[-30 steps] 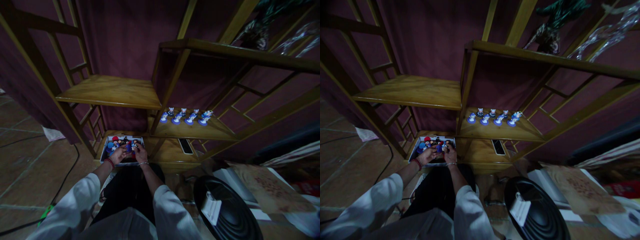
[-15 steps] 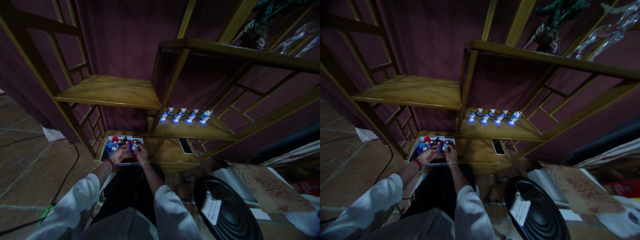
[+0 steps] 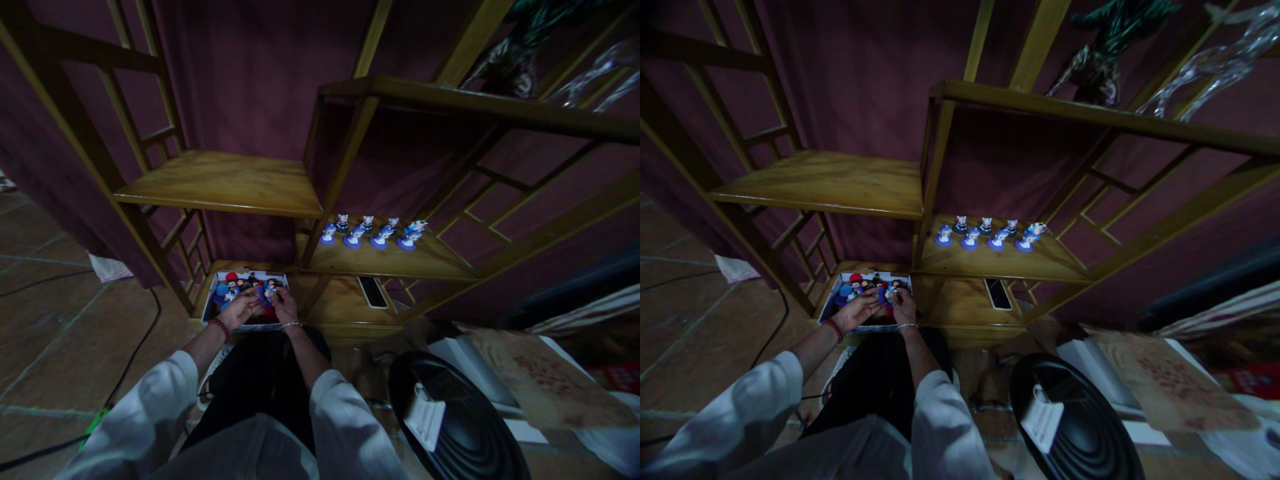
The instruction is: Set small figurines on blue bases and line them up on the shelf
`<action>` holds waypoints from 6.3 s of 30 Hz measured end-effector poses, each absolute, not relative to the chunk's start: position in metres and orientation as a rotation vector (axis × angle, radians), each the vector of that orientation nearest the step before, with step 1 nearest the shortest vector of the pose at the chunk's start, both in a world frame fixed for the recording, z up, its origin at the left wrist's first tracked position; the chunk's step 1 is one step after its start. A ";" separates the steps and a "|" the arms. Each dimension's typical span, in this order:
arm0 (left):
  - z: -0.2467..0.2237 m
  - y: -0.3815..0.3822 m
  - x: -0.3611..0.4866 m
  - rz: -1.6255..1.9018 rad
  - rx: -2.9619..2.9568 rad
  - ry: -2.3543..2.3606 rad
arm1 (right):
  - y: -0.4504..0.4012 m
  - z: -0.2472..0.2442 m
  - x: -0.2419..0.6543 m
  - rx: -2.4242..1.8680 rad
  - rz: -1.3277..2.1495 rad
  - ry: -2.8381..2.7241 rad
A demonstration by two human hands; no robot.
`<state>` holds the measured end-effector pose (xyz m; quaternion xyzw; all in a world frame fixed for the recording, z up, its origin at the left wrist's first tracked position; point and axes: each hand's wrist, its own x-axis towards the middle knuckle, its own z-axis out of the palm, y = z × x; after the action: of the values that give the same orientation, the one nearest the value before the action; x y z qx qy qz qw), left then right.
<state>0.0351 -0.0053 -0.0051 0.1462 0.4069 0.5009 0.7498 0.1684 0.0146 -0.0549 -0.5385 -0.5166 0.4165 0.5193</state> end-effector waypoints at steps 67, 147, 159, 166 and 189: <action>-0.014 -0.011 0.029 1.090 0.314 0.826 | 0.010 -0.052 0.176 -1.053 1.308 -1.202; -0.027 -0.010 0.031 1.135 0.275 0.869 | 0.009 -0.062 0.169 -1.257 1.131 -1.125; -0.029 -0.010 0.030 1.138 0.281 0.867 | 0.007 -0.055 0.169 -1.239 1.193 -1.082; -0.028 -0.010 0.032 1.128 0.309 0.883 | 0.008 -0.058 0.168 -1.214 1.176 -1.090; -0.030 -0.009 0.031 1.119 0.299 0.883 | 0.011 -0.063 0.170 -1.231 1.152 -1.136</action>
<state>0.0313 -0.0089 -0.0296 0.1366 0.4036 0.5112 0.7464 0.1695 0.0108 -0.0630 -0.5148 -0.4752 0.4818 0.5263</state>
